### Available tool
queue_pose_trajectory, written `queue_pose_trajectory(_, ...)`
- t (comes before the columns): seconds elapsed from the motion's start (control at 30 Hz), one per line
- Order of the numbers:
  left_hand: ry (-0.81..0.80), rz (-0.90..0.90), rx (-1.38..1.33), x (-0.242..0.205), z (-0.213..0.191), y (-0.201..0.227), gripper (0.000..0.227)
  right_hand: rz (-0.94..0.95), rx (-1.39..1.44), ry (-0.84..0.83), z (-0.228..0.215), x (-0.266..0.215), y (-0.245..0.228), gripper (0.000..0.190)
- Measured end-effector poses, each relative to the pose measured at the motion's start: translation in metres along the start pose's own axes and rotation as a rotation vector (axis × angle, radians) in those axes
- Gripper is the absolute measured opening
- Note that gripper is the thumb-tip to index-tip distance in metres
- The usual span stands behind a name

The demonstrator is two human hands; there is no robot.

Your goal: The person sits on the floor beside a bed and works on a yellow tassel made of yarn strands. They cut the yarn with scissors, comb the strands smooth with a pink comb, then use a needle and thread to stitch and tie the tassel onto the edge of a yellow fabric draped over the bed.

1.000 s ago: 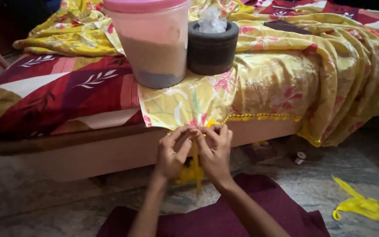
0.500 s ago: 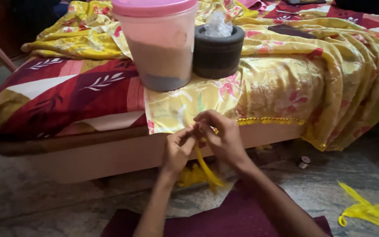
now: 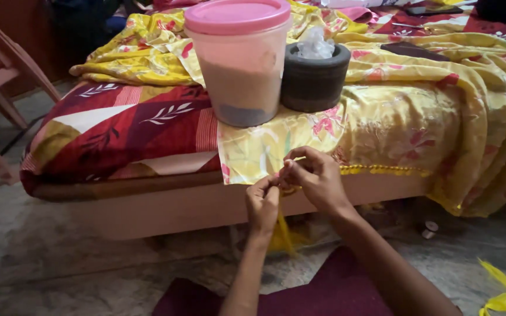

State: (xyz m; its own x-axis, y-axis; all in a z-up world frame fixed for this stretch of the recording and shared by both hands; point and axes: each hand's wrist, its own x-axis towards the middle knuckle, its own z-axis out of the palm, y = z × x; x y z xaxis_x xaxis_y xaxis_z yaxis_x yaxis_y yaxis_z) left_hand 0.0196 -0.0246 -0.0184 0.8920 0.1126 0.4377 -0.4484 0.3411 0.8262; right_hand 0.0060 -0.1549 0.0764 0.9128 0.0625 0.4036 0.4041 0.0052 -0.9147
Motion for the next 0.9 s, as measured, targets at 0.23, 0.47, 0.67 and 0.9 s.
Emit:
queue_pose_trajectory(0.23, -0.053, -0.148, -0.116, 0.0, 0.008, 0.041, 0.027, -0.025, -0.023, -0.015, 0.001, 0.003, 0.001, 0.011)
queue_pose_trajectory(0.47, 0.01, 0.03, 0.116, -0.002, -0.017, -0.016, 0.021, 0.207, 0.116, 0.043, 0.003, 0.007, -0.019, 0.012)
queue_pose_trajectory(0.67, -0.071, -0.111, -0.029, -0.003, -0.006, 0.032, 0.029, 0.223, 0.008, -0.135, -0.012, 0.043, -0.043, 0.012)
queue_pose_trajectory(0.9, -0.082, -0.173, -0.07, -0.001, -0.01, 0.025, 0.031, 0.076, -0.158, -0.108, -0.027, 0.101, -0.122, 0.011)
